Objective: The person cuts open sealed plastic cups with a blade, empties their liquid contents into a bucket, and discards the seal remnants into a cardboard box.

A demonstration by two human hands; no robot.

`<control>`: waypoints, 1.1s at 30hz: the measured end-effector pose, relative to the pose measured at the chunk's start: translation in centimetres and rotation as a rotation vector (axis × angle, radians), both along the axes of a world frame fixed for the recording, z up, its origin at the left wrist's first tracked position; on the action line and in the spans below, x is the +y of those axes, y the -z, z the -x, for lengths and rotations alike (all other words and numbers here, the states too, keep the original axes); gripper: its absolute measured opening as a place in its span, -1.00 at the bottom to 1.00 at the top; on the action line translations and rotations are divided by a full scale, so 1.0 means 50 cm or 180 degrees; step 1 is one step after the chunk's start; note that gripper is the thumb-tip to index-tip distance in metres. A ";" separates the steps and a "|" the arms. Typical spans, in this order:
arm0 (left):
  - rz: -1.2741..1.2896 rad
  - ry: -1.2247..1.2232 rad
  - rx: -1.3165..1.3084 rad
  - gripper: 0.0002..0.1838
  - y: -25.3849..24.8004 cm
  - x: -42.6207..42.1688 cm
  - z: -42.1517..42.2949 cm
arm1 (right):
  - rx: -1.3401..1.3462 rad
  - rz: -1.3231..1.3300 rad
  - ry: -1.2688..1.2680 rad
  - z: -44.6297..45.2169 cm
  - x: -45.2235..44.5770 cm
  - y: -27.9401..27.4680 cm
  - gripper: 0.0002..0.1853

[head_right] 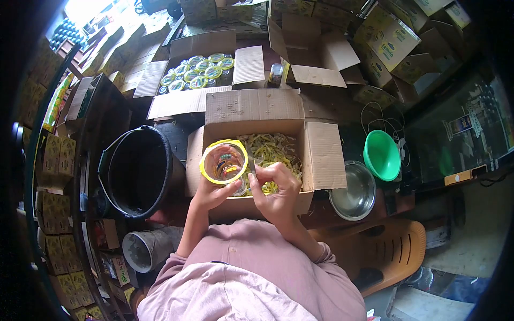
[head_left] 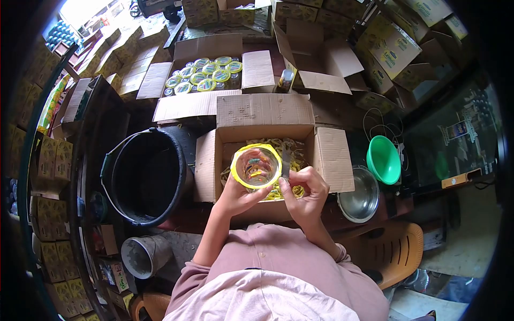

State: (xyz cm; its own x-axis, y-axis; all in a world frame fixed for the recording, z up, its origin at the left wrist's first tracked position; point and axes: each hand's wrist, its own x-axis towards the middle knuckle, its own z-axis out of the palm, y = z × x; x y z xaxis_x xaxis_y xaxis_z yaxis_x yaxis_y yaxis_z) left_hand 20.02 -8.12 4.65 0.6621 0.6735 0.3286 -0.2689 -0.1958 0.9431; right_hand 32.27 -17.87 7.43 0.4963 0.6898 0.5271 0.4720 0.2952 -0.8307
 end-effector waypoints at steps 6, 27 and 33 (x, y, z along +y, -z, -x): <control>-0.0166 0.0149 0.0030 -0.27 0.005 0.000 0.003 | -0.0049 -0.0047 0.0142 0.005 0.005 -0.011 -0.82; 0.0125 0.0240 -0.0216 -0.24 0.026 0.000 -0.009 | -0.0327 -0.0132 0.0261 -0.007 0.014 -0.010 -0.77; 0.0083 0.0148 -0.0165 -0.28 0.016 0.001 -0.003 | -0.0588 -0.0031 0.0321 -0.007 0.004 -0.008 -0.78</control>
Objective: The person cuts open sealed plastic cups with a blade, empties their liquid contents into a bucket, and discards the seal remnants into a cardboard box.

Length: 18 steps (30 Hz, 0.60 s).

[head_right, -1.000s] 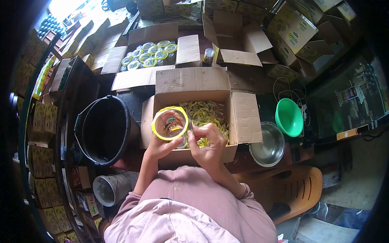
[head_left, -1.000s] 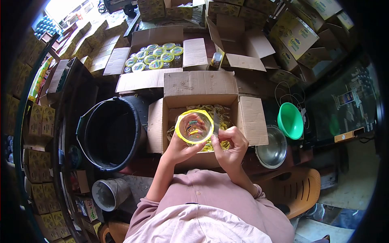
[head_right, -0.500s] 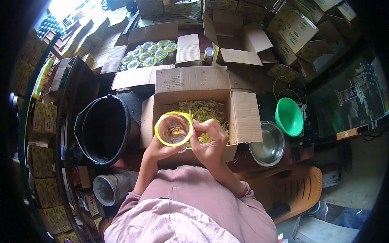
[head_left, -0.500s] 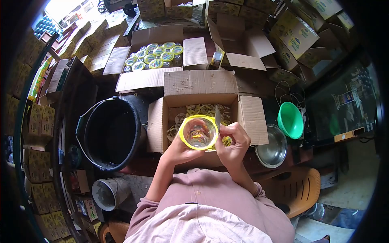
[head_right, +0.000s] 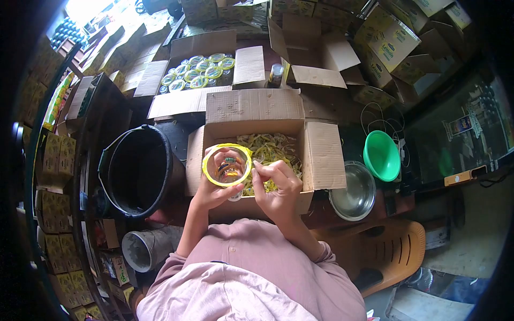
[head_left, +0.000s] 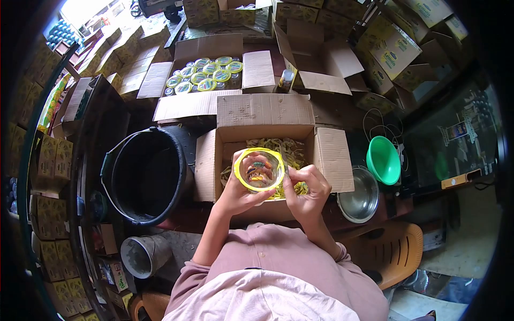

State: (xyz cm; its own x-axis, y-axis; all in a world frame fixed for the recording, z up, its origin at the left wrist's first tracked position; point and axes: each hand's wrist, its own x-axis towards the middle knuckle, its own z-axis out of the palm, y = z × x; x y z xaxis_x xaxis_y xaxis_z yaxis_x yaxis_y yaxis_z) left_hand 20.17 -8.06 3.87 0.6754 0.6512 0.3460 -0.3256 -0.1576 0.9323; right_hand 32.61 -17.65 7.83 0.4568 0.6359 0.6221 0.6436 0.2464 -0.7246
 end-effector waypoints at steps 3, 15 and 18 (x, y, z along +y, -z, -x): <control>-0.0438 0.0002 0.0219 -0.31 -0.010 0.003 0.004 | 0.0020 0.0036 -0.0023 -0.005 0.003 -0.003 -0.80; -0.0454 0.0399 0.0506 -0.22 -0.014 0.009 0.009 | 0.0300 0.0299 -0.0332 -0.035 0.006 -0.007 -0.80; -0.0694 0.0341 0.0430 -0.24 -0.010 0.011 0.007 | 0.0377 0.0220 -0.0398 -0.039 0.014 -0.005 -0.80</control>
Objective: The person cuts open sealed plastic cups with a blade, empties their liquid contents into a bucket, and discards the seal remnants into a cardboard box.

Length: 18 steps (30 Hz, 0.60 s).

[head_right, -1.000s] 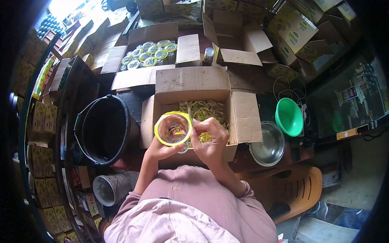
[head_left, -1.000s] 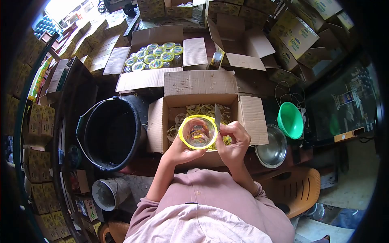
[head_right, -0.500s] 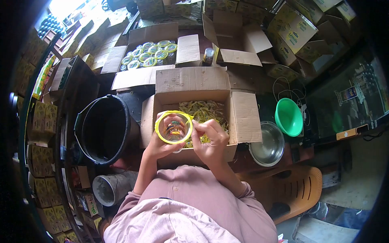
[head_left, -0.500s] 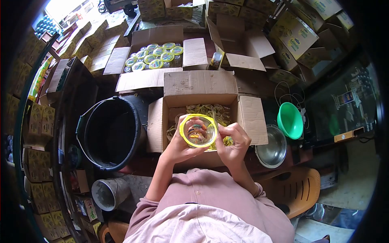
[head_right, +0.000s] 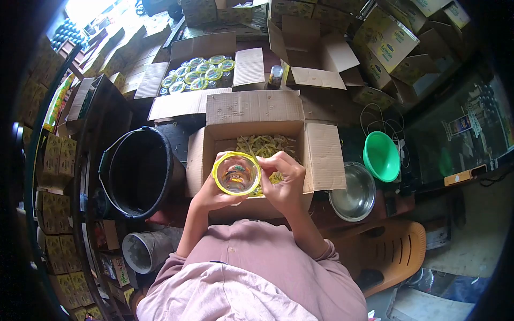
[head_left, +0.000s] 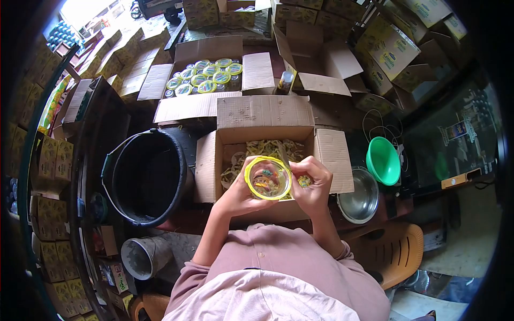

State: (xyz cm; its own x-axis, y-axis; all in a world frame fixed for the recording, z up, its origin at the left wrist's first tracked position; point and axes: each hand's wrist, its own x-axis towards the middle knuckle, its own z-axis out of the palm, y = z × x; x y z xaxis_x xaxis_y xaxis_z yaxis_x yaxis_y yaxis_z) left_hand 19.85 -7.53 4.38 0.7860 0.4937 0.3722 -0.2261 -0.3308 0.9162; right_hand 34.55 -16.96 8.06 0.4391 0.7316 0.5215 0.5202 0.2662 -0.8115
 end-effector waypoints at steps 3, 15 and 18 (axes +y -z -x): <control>0.0262 -0.0049 -0.0090 -0.22 0.007 0.000 0.000 | 0.0164 -0.0040 0.0015 0.002 0.000 0.000 -0.81; 0.0662 -0.0301 -0.0322 -0.26 0.017 -0.007 -0.007 | -0.0296 -0.0209 0.0450 0.029 -0.018 0.003 -0.86; 0.0393 -0.0375 -0.0140 -0.25 0.016 -0.006 -0.003 | -0.0371 -0.0207 0.0499 0.031 -0.019 0.002 -0.85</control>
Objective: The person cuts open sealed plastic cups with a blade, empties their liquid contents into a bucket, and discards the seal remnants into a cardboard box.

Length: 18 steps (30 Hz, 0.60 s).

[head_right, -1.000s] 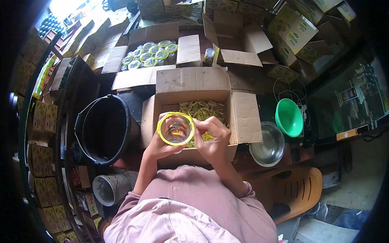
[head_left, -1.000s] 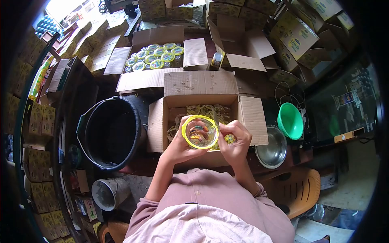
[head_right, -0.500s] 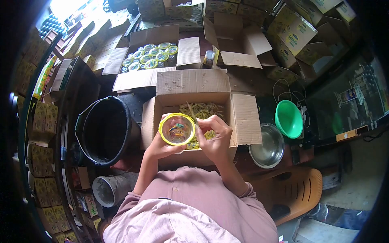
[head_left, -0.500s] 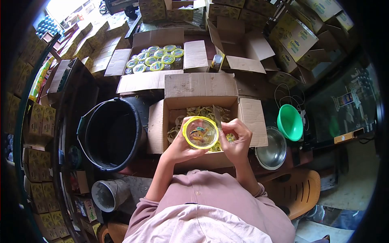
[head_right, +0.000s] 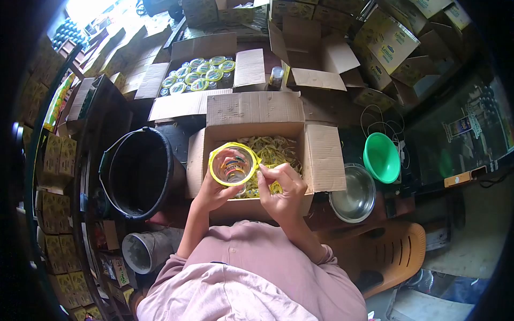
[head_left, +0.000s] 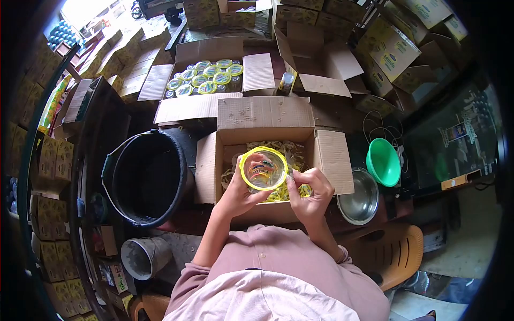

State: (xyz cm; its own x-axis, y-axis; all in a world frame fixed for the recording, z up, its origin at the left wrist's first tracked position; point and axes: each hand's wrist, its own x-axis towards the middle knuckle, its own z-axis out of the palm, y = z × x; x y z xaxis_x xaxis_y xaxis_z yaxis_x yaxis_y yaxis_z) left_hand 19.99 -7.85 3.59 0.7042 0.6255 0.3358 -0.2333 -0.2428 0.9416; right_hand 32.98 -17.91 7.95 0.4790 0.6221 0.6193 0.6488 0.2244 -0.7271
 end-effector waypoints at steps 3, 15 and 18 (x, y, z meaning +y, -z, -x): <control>-0.0194 -0.0015 0.0280 -0.23 -0.004 -0.001 0.006 | -0.0053 -0.0017 0.0007 -0.002 0.006 -0.001 -0.82; -0.0086 -0.0032 0.0338 -0.22 0.004 -0.003 0.006 | -0.0069 -0.0024 -0.0071 -0.013 0.022 -0.001 -0.77; -0.0161 -0.0119 0.0270 -0.21 0.001 -0.005 0.002 | 0.0074 -0.0088 -0.0069 -0.013 0.020 -0.001 -0.79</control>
State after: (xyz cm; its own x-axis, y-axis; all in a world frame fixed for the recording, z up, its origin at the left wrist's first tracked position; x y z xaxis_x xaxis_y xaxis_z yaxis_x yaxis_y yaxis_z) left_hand 19.91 -8.12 3.53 0.7079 0.6357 0.3079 -0.1432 -0.2976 0.9439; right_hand 33.65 -16.91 8.02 0.4801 0.6151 0.6254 0.6265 0.2585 -0.7353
